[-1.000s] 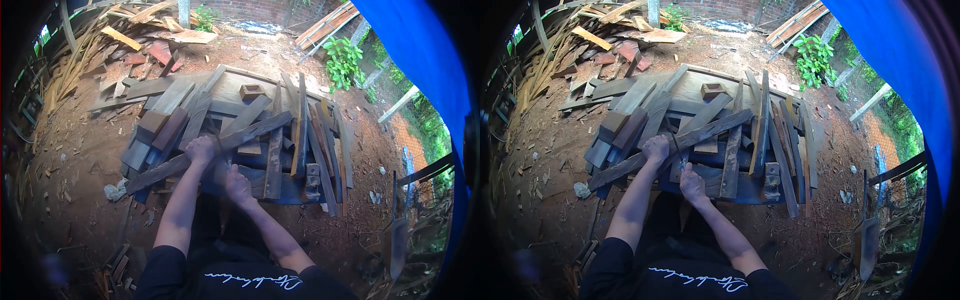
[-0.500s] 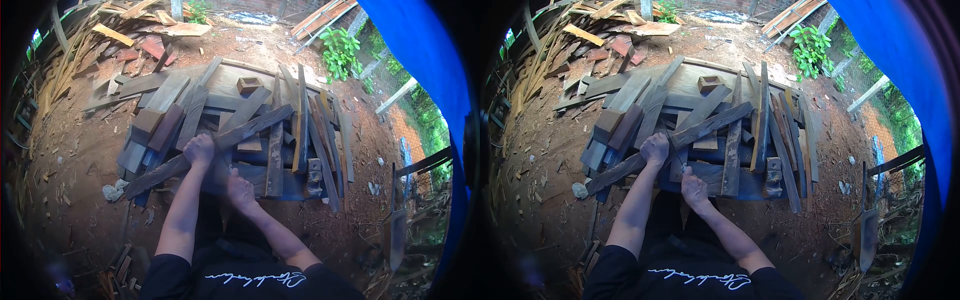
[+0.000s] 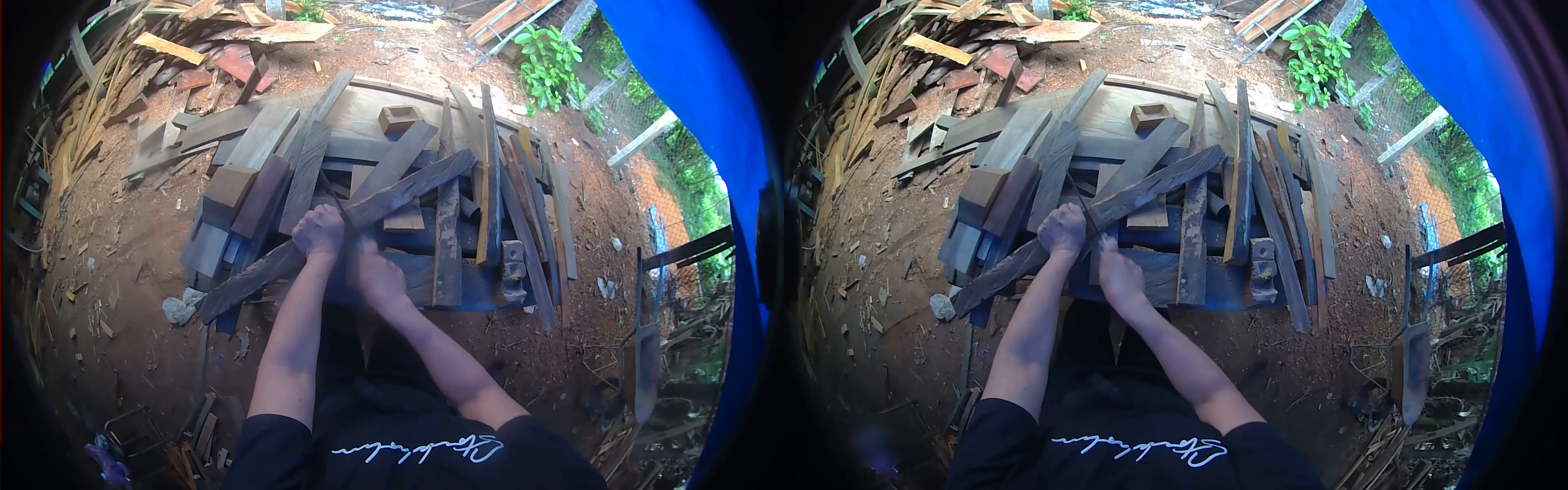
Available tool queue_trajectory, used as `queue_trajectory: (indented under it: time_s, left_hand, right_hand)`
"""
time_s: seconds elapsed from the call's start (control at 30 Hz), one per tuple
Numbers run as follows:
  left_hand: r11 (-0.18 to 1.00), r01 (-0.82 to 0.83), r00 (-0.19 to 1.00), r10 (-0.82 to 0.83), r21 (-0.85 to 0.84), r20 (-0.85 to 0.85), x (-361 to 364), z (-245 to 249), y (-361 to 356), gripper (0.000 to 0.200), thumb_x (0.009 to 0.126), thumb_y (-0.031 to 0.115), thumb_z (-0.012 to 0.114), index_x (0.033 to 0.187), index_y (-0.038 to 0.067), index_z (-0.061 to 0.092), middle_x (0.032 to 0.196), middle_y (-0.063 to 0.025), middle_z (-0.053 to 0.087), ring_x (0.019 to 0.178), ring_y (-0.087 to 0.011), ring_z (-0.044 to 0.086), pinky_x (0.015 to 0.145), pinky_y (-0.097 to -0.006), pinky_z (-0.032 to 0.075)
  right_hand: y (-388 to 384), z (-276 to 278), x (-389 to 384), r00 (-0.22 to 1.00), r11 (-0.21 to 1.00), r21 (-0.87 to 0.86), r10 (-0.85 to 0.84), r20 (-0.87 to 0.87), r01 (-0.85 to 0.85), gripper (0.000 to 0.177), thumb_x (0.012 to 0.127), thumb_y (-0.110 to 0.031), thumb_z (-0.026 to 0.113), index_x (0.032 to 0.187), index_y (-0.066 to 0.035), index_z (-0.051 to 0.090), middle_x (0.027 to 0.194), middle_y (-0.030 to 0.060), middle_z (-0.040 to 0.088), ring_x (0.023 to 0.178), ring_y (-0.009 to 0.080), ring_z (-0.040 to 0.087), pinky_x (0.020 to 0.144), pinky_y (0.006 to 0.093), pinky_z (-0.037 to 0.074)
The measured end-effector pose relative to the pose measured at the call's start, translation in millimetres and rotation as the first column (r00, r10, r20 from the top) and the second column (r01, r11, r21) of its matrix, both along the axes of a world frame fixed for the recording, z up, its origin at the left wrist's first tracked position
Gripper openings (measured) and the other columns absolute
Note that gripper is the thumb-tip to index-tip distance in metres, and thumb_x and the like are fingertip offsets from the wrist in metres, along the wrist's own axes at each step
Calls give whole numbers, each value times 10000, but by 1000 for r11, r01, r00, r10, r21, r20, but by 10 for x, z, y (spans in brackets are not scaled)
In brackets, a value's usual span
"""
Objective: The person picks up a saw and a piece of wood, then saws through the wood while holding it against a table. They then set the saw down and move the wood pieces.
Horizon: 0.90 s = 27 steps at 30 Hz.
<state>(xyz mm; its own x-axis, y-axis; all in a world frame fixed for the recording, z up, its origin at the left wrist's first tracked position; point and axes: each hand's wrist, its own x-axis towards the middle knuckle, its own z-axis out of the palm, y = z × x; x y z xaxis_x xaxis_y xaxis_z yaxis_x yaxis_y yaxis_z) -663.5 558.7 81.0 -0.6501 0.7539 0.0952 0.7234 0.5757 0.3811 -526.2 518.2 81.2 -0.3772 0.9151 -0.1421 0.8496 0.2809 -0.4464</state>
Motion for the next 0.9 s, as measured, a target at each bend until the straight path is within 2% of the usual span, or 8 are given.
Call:
queue_trajectory:
  time_s: [0.13,0.27,0.33,0.53,0.63,0.73,0.9]
  left_hand:
    - [1000,11,1000,-11,11,-4,-26,3,-8,427,904,309,378,819,42,699,826,-200,678,781,-378,668,744,-461,518]
    - [1000,-6,1000,6,17,10,-28,8,44,433,902,307,379,806,33,700,815,-202,678,775,-376,669,742,-459,519]
    - [1000,-16,1000,17,-8,25,-5,1,-3,435,902,305,380,797,29,700,811,-205,677,777,-374,670,744,-459,519]
    - [999,37,999,-37,-3,18,-52,13,31,427,903,295,387,774,36,701,795,-201,682,766,-348,682,712,-445,529]
    - [999,36,999,-36,-12,26,-55,47,56,451,921,307,373,794,31,706,807,-206,682,766,-353,681,720,-443,528]
    - [999,-32,996,34,-20,80,-6,91,17,502,937,347,353,803,22,710,826,-226,674,805,-373,672,750,-458,520]
    - [1000,22,997,-22,11,69,-64,37,71,494,943,360,346,867,35,709,882,-208,677,855,-392,656,789,-467,499]
  right_hand:
    - [193,117,-219,999,999,41,29,-15,-28,165,930,-169,408,1046,-51,408,764,233,654,771,408,659,694,512,529]
    - [-90,163,39,999,1000,-8,16,50,-15,156,935,-157,389,1036,-41,417,765,237,652,773,405,660,692,503,532]
    - [-164,147,90,1000,1000,-1,7,22,-7,158,938,-159,382,1037,-41,417,769,239,652,784,406,658,708,503,529]
    - [214,105,-236,1000,998,61,18,-18,-17,168,950,-193,391,1030,-46,405,765,237,652,764,409,656,686,508,527]
    - [-94,130,42,999,998,52,21,23,-23,153,958,-181,370,1004,-41,411,748,223,653,737,401,659,656,497,535]
    - [-230,118,102,999,1000,15,-12,36,11,153,962,-192,363,995,-51,413,730,219,648,734,407,657,663,511,530]
    - [108,-29,-70,998,998,56,-16,-58,20,178,965,-224,364,998,-53,406,722,231,640,752,426,650,682,532,520]
